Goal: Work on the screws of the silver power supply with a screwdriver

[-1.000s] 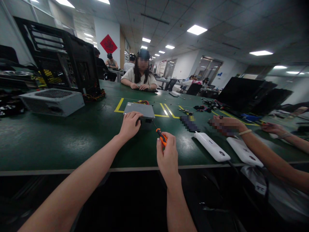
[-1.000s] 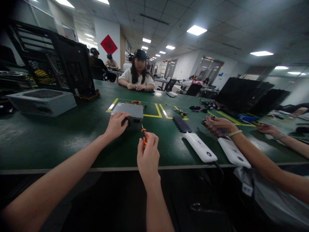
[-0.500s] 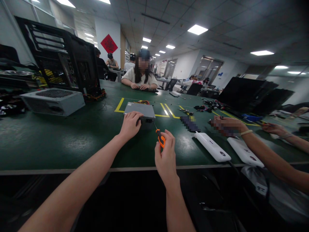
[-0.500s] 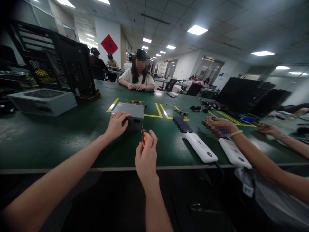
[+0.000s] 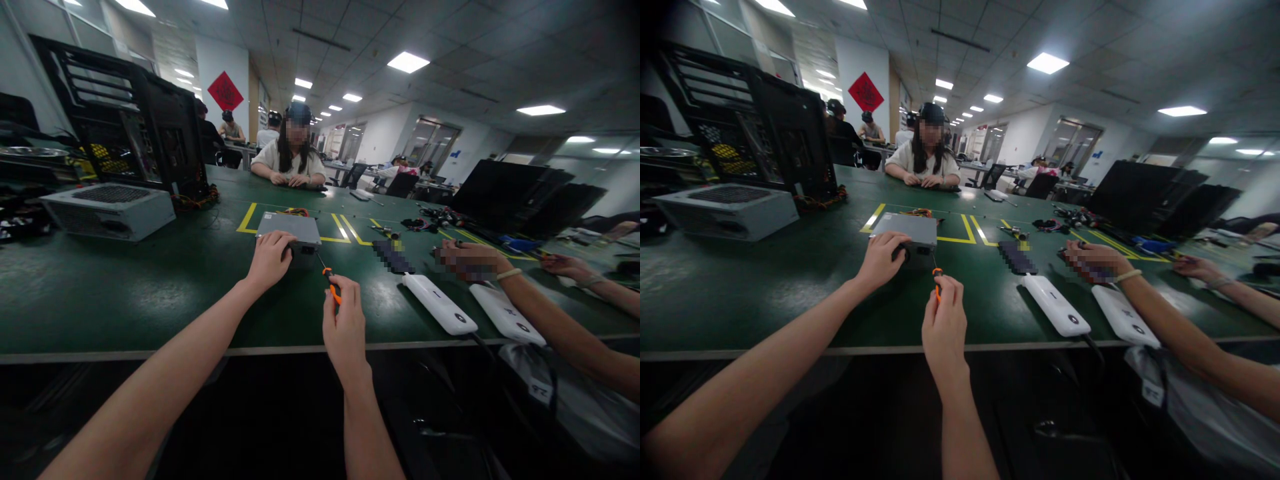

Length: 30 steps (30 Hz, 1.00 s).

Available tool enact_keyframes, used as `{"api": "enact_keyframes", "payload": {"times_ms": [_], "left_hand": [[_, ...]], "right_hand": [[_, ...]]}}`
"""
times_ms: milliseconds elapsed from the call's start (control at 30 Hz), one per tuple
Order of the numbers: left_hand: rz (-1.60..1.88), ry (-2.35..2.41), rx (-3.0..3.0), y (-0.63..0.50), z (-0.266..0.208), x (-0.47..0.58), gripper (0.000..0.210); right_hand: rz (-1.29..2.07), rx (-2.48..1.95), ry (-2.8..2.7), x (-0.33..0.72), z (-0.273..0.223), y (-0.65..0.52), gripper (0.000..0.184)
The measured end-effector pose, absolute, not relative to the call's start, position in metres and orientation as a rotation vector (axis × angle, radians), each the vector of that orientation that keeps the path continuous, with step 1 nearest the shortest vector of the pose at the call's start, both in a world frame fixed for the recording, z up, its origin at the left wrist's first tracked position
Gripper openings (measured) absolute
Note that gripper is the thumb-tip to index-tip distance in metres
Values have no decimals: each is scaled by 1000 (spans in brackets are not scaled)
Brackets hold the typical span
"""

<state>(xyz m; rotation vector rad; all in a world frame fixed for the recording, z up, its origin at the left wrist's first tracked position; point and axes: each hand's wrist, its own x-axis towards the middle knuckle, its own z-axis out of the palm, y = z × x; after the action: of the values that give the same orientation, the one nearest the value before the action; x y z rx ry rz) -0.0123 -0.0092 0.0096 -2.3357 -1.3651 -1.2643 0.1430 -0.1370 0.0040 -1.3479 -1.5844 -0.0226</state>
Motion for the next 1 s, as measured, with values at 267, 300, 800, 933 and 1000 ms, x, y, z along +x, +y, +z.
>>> {"api": "enact_keyframes", "payload": {"times_ms": [267, 300, 800, 933, 1000], "left_hand": [[-1256, -1367, -2339, -9, 10, -12, 29], [-1256, -1368, -2336, -9, 9, -12, 29], [-1258, -1347, -2323, -8, 8, -12, 29], [-1262, -1353, -2327, -8, 9, -12, 30], [-1266, -1354, -2330, -8, 9, -12, 30]], "right_hand": [[84, -1448, -1529, 147, 3, -138, 26], [68, -1405, -1555, 146, 3, -138, 25], [92, -1324, -1580, 141, 1, -140, 29], [133, -1476, -1479, 143, 0, -137, 31], [157, -1519, -1466, 146, -1, -137, 30]]}}
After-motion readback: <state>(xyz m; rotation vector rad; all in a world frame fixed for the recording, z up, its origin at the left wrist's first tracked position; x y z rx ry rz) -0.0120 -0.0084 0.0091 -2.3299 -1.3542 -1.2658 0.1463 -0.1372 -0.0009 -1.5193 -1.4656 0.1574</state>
